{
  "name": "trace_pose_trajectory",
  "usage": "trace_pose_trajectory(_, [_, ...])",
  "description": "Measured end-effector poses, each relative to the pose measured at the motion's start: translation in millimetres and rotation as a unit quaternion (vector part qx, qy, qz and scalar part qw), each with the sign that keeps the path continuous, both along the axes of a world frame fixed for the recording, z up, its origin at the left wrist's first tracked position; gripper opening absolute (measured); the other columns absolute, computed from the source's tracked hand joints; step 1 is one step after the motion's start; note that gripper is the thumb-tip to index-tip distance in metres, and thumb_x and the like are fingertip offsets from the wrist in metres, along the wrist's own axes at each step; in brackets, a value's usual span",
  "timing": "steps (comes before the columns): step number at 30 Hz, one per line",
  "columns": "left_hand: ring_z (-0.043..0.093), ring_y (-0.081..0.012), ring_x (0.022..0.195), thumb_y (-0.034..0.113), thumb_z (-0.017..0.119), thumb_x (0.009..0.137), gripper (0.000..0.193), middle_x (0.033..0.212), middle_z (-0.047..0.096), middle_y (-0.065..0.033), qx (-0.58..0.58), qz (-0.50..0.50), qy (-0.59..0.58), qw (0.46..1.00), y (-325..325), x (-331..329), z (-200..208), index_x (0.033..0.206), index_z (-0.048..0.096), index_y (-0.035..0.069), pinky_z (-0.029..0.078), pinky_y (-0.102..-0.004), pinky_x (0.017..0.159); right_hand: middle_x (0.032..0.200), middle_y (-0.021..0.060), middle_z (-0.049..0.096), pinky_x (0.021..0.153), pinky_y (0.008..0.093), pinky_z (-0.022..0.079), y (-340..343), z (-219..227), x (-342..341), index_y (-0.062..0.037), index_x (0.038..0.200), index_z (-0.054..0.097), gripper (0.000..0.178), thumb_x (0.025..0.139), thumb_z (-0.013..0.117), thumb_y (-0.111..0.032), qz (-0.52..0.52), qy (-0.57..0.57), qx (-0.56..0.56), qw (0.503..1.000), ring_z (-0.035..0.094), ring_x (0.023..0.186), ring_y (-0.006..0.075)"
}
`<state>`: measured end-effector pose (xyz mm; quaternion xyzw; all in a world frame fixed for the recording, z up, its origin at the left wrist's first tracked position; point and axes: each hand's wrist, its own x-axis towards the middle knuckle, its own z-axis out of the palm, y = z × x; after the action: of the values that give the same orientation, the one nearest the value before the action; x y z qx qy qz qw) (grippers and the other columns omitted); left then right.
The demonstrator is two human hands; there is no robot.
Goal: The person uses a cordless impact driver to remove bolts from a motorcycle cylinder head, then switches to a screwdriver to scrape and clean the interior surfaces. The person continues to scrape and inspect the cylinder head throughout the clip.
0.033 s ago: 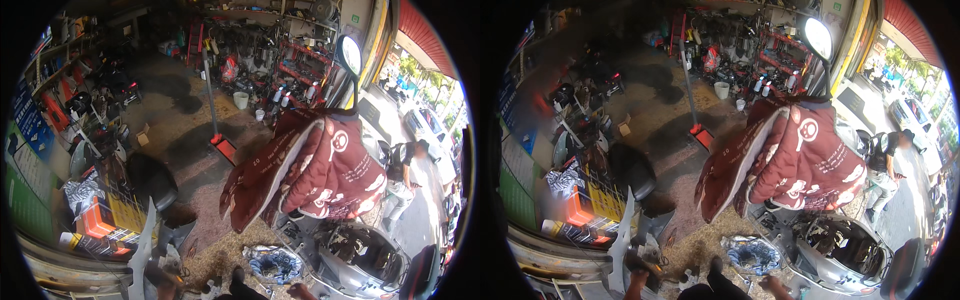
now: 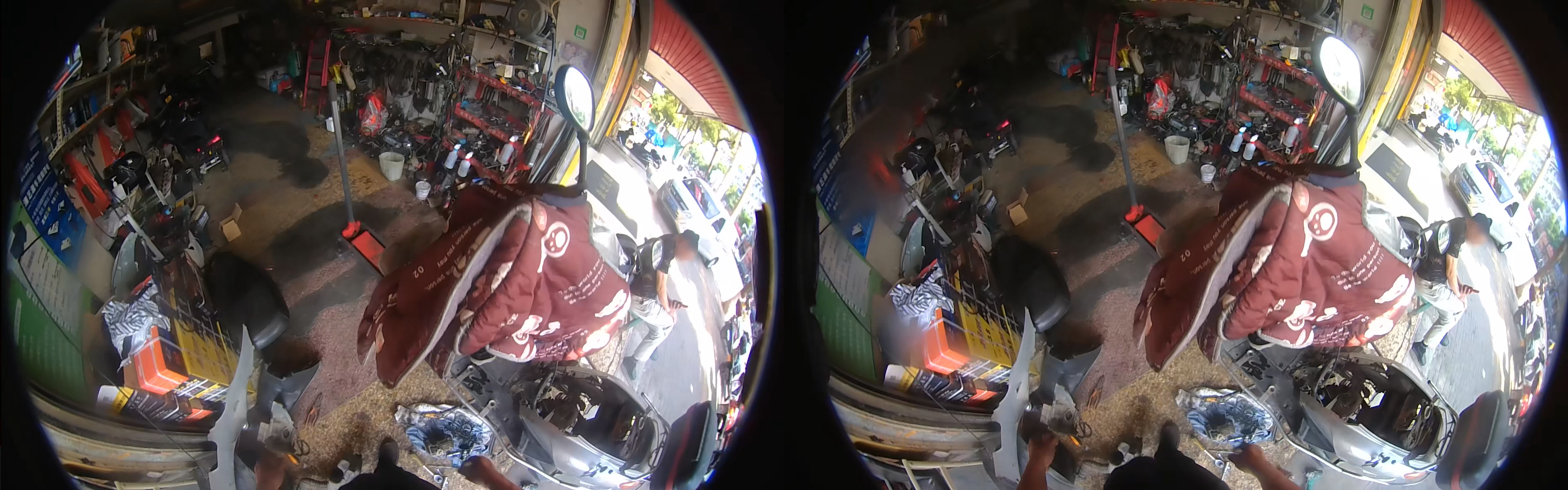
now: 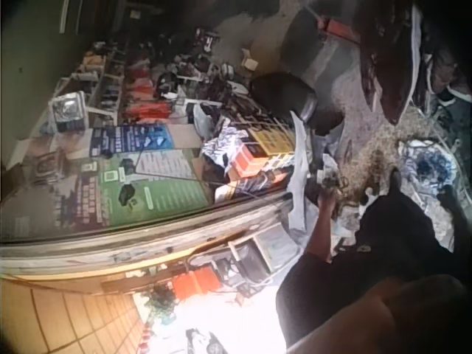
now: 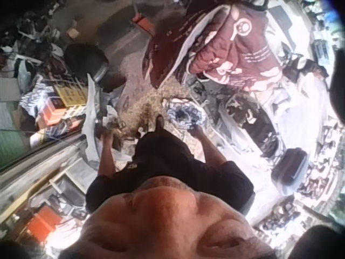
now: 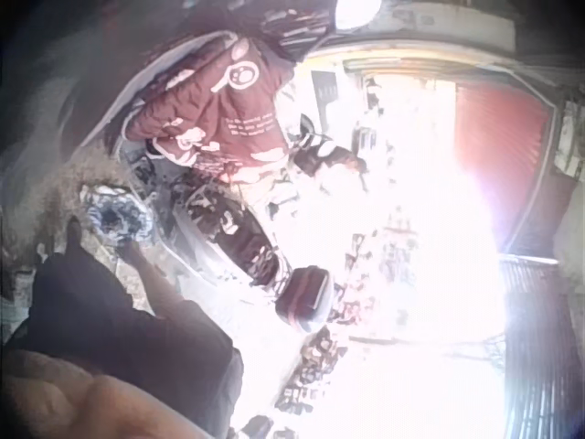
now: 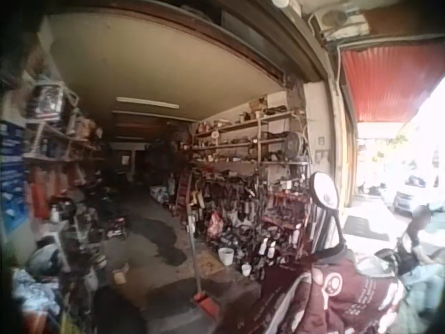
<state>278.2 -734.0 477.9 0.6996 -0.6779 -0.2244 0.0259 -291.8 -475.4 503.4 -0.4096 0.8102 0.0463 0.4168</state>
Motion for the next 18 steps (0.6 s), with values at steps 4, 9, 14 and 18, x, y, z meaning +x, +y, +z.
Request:
trace_pose_trajectory(4, [0.065, -0.0303, 0.069, 0.023, 0.068, 0.082, 0.020, 0.070, 0.064, -0.0087, 0.021, 0.129, 0.161, 0.978, -83, -48, 46, 0.075, 0.064, 0.004, 0.050, -0.0472, 0.063, 0.111, 0.0118, 0.076, 0.087, 0.0378, 0.058, -220, 107, 60, -0.0090, 0.127, 0.066, 0.049, 0.089, 0.074, -0.040, 0.126, -0.179, -0.221, 0.950, 0.073, 0.101, 0.0271])
trace_pose_trajectory(9, [0.061, -0.0305, 0.089, 0.023, 0.075, 0.082, 0.028, 0.100, 0.063, -0.0108, 0.050, 0.089, 0.247, 0.964, -130, -17, 15, 0.105, 0.066, 0.011, 0.046, -0.0501, 0.077, 0.104, 0.0109, 0.072, 0.085, 0.0347, 0.055, -437, 200, 147, -0.0043, 0.117, 0.066, 0.031, 0.094, 0.074, -0.022, 0.156, -0.391, -0.330, 0.845, 0.068, 0.090, 0.0189])
trace_pose_trajectory(14, [0.063, -0.0344, 0.116, 0.033, 0.077, 0.088, 0.046, 0.131, 0.067, -0.0140, 0.099, 0.213, 0.122, 0.964, -234, 6, -14, 0.129, 0.068, 0.016, 0.049, -0.0538, 0.094, 0.100, 0.0107, 0.073, 0.084, 0.0338, 0.054, -618, 210, 151, -0.0026, 0.119, 0.065, 0.033, 0.092, 0.074, -0.020, 0.093, -0.461, -0.289, 0.834, 0.067, 0.092, 0.0173])
trace_pose_trajectory(18, [0.064, -0.0314, 0.112, 0.034, 0.073, 0.092, 0.038, 0.124, 0.069, -0.0123, 0.095, 0.198, 0.115, 0.969, -402, -10, -14, 0.123, 0.069, 0.013, 0.051, -0.0506, 0.086, 0.098, 0.0083, 0.073, 0.074, 0.0346, 0.056, -755, 157, 85, -0.0017, 0.119, 0.067, 0.036, 0.090, 0.075, -0.020, -0.033, -0.427, -0.290, 0.856, 0.068, 0.085, 0.0173])
